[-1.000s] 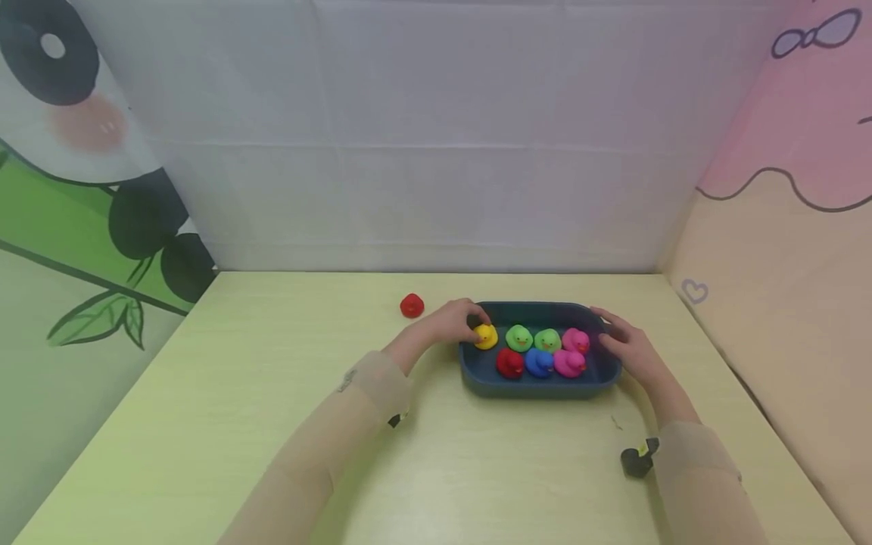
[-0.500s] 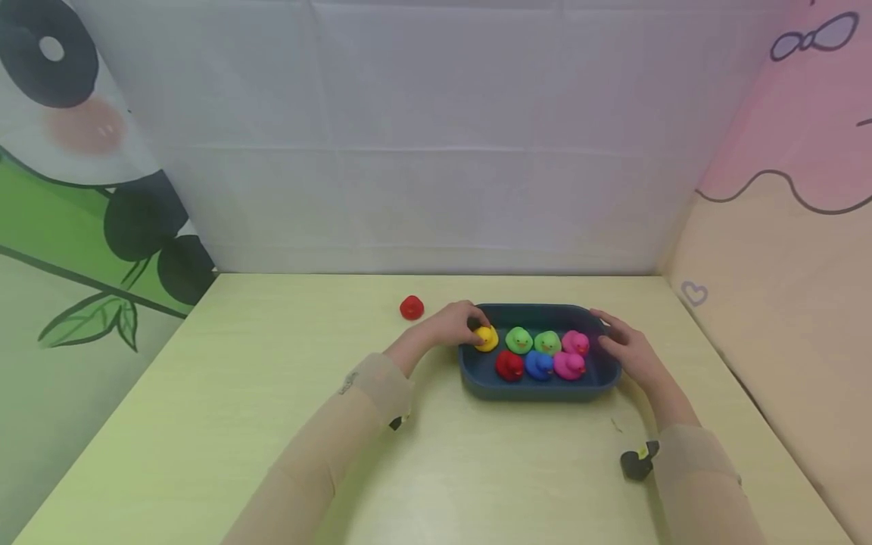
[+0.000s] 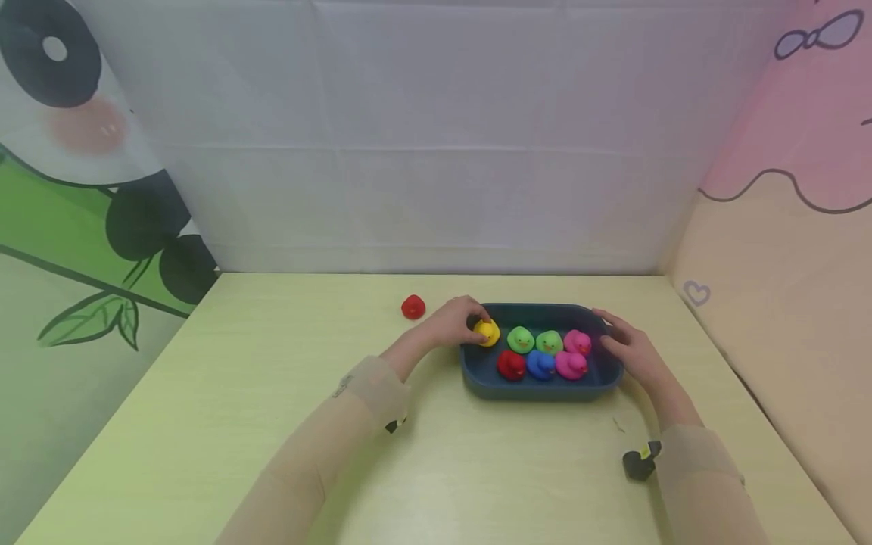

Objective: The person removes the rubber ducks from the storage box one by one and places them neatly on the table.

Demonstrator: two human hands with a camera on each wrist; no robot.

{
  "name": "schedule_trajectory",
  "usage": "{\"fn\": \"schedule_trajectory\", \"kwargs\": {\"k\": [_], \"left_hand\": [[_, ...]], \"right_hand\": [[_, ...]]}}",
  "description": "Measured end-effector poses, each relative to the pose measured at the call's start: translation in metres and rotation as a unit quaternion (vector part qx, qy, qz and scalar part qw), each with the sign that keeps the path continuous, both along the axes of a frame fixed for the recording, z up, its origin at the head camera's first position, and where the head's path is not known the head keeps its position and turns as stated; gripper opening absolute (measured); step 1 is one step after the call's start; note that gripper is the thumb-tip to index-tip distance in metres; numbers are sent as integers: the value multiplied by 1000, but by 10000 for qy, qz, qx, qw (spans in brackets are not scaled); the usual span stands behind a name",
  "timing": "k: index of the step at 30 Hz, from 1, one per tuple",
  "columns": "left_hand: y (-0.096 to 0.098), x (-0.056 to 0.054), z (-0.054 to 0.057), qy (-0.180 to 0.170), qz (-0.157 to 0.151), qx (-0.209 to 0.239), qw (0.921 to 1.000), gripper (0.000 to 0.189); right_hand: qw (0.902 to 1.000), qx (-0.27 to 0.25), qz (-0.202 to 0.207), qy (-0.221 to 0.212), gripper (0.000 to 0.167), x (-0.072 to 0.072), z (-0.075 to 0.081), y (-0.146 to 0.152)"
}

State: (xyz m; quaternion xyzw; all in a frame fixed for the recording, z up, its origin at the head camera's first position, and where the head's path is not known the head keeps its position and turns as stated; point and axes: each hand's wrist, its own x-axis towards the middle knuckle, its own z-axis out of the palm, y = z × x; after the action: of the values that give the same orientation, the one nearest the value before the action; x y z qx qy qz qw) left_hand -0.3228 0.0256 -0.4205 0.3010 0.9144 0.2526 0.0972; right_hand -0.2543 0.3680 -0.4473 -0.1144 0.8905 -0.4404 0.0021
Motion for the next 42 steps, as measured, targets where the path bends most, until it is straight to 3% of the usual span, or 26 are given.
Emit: {"fn": "schedule_trajectory", "kwargs": {"k": [4,14,26,33,42], "left_hand": [[-2,4,3,281,126,12,9995,30],[-10,12,7,552,383,388,9970,30],[-20,26,30,689,429,525,9953,35],[-37,34,46,811,495,852,9918,34],[-64,36,55,1175,515,817,9884,33]], "right_hand": [[10000,0,25,30,50,0,2,0],[9981,582,126,185,52,-5,5,6],[9955,917,50,222,55,-2,15,1],[9960,878,-17,183,53,4,18,0],[9948,972,-110,293,51,3,11,0]]}}
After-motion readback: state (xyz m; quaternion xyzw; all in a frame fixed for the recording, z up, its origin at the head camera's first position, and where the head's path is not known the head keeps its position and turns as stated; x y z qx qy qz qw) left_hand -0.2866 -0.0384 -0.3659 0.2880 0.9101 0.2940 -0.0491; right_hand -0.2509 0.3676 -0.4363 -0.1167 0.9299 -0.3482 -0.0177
